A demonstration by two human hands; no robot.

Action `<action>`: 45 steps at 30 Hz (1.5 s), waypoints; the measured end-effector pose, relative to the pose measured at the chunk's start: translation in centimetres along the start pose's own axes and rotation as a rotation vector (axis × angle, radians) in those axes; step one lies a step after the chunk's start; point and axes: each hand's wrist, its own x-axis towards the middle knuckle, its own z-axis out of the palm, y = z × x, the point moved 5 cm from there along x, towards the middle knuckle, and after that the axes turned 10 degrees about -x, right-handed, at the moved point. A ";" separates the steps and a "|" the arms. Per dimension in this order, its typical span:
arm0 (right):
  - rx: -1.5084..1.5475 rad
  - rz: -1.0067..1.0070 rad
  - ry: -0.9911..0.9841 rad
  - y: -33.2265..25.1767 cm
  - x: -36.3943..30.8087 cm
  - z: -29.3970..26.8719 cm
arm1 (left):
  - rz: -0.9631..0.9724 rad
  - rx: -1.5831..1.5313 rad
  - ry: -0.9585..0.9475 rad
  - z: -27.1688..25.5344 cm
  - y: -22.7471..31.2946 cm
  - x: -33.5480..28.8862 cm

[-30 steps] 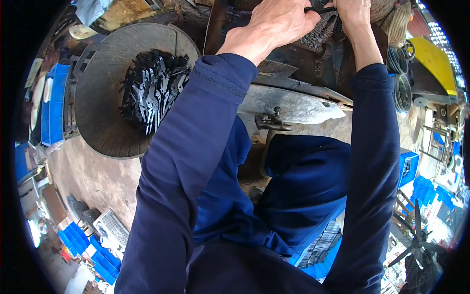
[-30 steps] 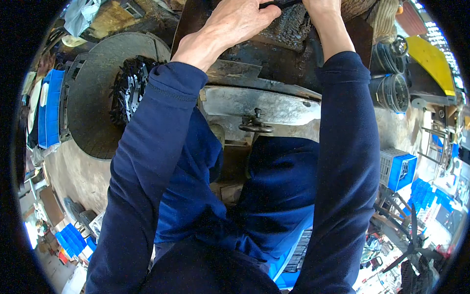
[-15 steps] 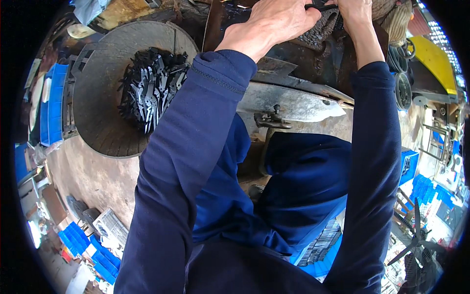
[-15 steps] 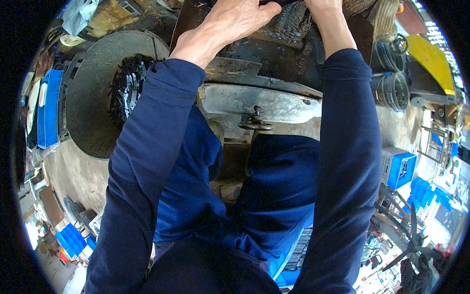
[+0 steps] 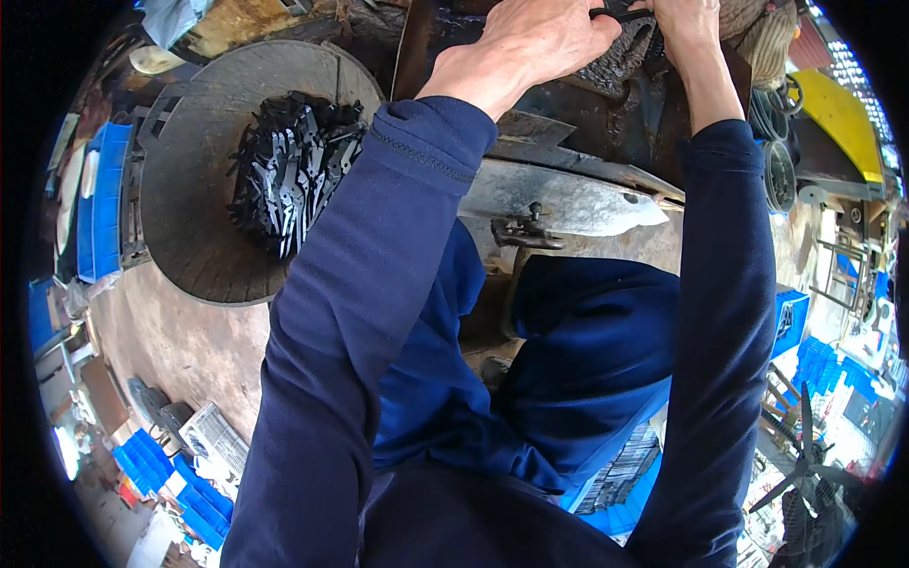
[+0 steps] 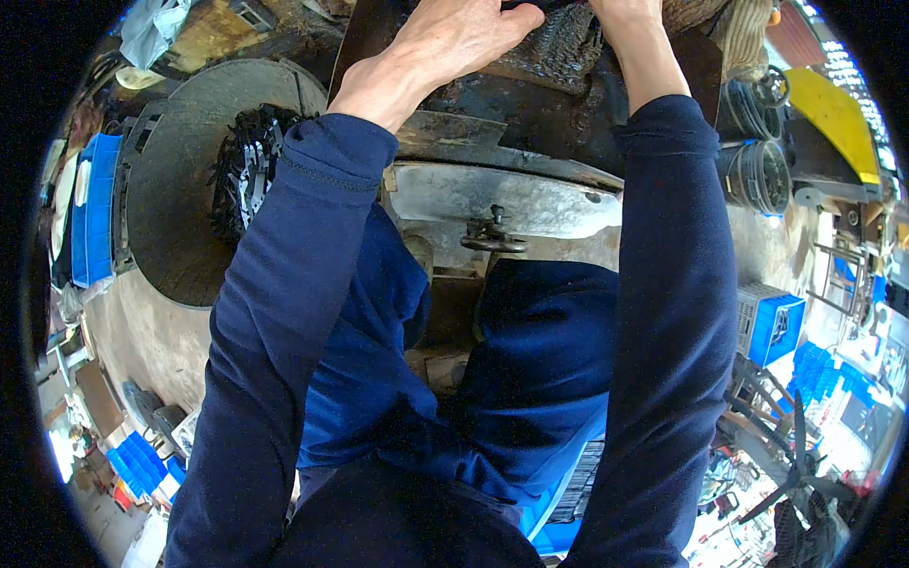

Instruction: Heating, sorting, and quenching small metal components at a workbench.

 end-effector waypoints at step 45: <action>-0.009 -0.051 0.000 0.3 -0.4 0.0 | 0.080 -0.017 -0.026 0.1 -0.2 0.2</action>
